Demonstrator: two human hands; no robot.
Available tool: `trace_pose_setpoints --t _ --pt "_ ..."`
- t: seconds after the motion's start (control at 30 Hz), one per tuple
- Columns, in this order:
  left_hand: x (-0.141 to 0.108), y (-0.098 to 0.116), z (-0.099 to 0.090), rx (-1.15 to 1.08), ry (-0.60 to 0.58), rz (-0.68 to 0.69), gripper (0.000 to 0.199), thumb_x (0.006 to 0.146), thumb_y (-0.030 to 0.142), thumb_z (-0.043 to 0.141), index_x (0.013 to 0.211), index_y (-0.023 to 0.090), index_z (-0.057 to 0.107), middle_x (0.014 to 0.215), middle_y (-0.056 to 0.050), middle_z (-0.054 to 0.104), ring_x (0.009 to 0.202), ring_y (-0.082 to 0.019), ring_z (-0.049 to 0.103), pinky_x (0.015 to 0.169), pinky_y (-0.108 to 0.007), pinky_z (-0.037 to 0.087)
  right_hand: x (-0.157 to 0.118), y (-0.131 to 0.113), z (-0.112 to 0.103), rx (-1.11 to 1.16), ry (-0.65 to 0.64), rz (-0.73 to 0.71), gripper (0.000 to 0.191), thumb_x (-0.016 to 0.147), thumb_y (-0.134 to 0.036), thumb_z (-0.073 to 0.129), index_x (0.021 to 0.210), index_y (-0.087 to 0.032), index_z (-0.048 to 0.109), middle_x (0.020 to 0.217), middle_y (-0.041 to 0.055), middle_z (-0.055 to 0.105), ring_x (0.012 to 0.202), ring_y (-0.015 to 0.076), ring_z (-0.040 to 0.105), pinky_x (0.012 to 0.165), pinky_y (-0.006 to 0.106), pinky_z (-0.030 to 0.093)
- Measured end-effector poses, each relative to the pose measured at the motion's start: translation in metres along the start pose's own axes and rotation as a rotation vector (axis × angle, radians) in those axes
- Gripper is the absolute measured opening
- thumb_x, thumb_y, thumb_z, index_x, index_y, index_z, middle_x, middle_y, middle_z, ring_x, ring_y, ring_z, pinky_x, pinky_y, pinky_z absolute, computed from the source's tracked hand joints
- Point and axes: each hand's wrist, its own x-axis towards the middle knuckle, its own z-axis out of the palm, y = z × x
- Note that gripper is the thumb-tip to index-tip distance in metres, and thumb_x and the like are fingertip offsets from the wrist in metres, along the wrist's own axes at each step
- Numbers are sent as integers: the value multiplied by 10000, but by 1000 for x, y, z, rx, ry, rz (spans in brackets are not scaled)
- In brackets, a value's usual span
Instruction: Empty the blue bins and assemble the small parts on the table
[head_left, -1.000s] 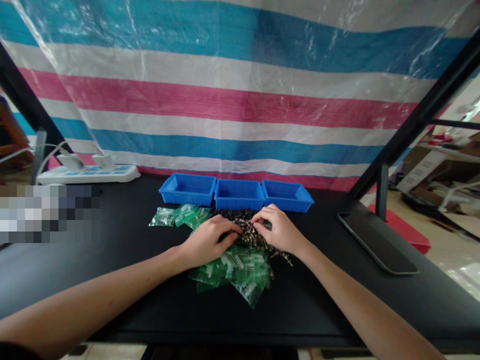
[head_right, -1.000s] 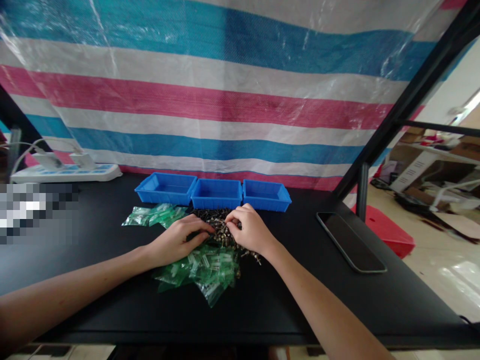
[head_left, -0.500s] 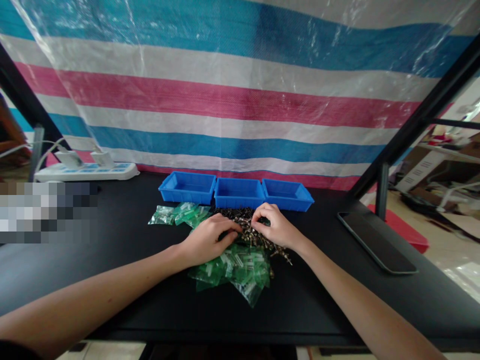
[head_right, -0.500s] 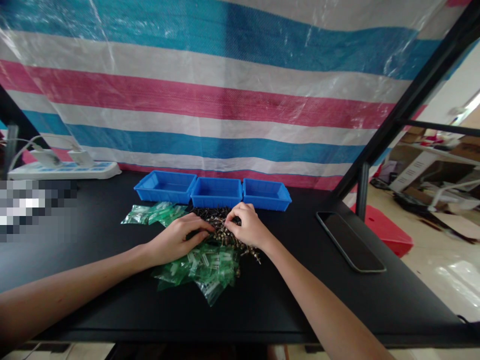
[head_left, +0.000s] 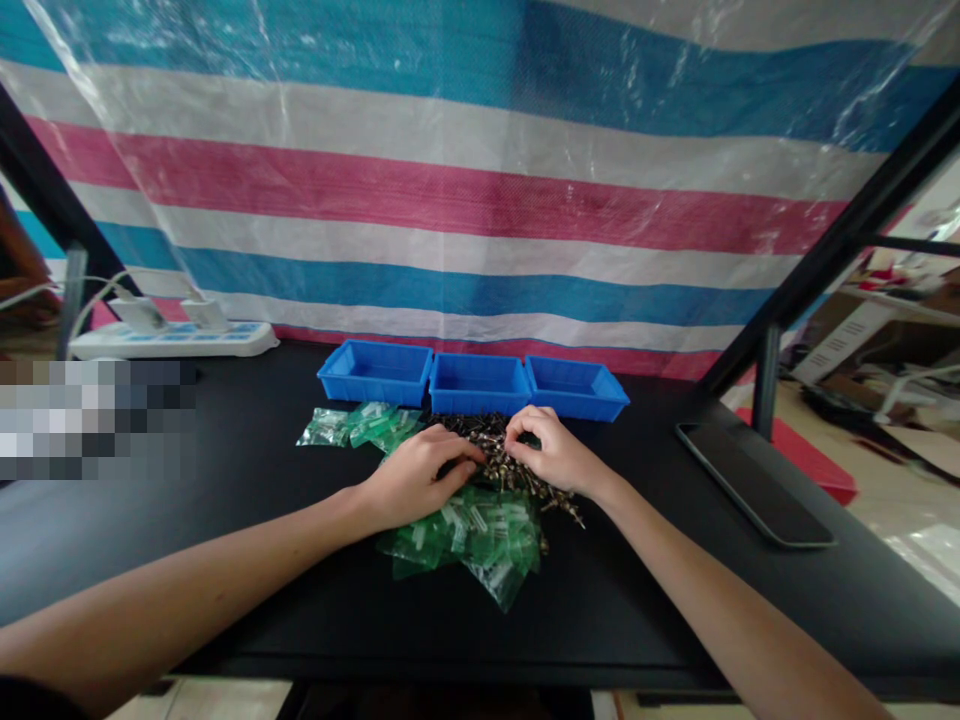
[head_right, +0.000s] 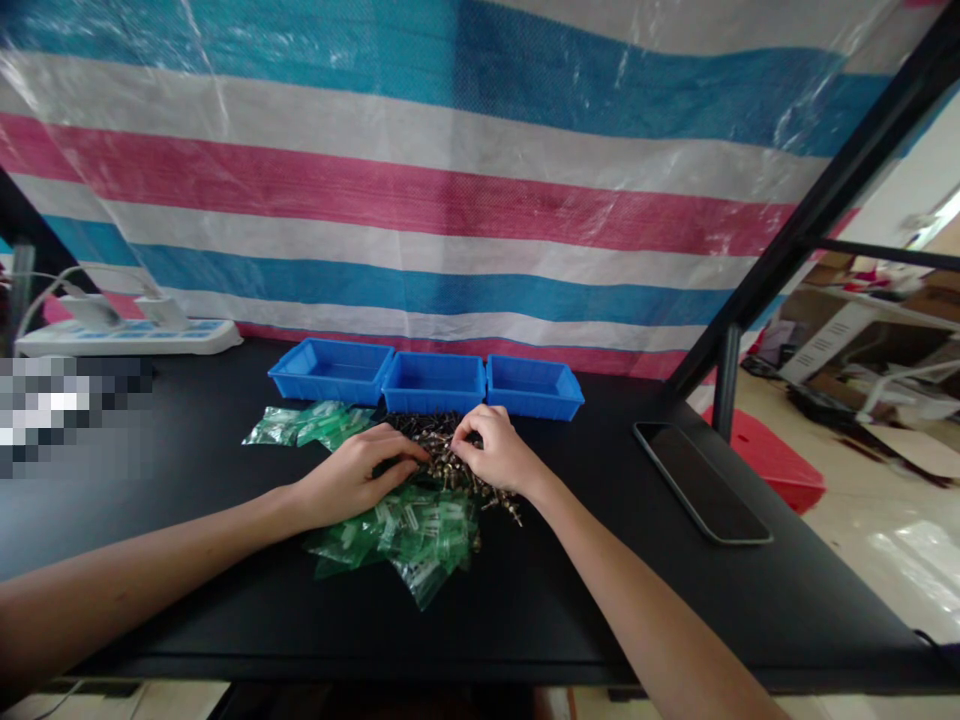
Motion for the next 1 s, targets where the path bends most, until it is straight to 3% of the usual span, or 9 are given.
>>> trace_pose_setpoints --t 0.57,0.77,1.0 --pt "-1 0 -1 -2 5 6 200 827 162 460 952 191 613 880 -19 646 842 -155 549 777 -273 436 -1 0 -2 20 -7 -58 110 758 -126 545 661 -177 545 815 36 553 930 196 437 874 366 326" --pt "0 3 -2 -10 17 5 186 835 187 459 945 190 609 842 -24 634 833 -156 541 765 -269 432 -4 -13 -3 57 117 -108 116 774 -120 526 677 -182 526 807 32 536 895 189 440 850 355 331" --pt "0 4 -4 16 62 32 146 796 272 537 881 158 574 760 -22 595 773 -163 510 720 -272 413 -9 -29 11 75 270 -219 101 786 -122 510 701 -177 506 803 41 520 866 181 444 813 332 352"
